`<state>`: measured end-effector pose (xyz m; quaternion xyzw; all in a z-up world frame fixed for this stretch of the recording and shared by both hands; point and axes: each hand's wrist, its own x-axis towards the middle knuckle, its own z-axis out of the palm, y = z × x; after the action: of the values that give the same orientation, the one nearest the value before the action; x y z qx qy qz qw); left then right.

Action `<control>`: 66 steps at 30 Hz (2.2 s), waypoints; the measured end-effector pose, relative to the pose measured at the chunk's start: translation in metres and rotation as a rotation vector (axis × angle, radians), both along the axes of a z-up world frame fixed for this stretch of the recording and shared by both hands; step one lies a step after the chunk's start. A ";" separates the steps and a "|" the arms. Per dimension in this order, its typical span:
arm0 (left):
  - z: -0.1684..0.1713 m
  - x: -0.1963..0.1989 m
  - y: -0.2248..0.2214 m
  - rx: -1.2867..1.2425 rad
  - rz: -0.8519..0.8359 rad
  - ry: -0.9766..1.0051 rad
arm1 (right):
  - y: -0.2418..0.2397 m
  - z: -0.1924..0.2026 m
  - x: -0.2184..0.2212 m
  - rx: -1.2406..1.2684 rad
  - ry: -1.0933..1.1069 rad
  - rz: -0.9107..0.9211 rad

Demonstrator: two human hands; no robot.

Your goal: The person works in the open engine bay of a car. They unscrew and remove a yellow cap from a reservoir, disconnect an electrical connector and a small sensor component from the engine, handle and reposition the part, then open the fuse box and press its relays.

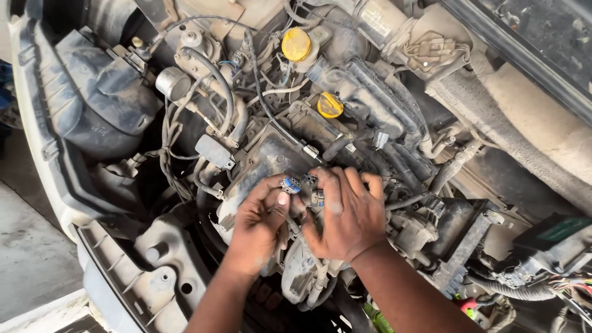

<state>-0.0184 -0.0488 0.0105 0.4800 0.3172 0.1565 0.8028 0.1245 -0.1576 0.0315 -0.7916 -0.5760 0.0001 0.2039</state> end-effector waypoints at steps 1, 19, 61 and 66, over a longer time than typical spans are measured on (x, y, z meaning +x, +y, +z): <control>-0.002 0.001 -0.002 0.005 -0.001 -0.001 | 0.001 0.001 0.000 0.005 -0.001 -0.001; 0.021 0.013 -0.024 1.046 0.170 0.270 | -0.004 0.002 -0.003 0.087 -0.062 0.020; -0.004 0.013 -0.032 1.373 0.258 0.250 | -0.006 0.008 -0.009 0.363 0.065 0.050; -0.002 0.013 -0.030 1.392 0.225 0.177 | -0.005 0.006 -0.008 0.407 0.074 0.027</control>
<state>-0.0053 -0.0787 0.0081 0.8567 0.2554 0.3652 0.2597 0.1161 -0.1623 0.0373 -0.7256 -0.5669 -0.0847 0.3807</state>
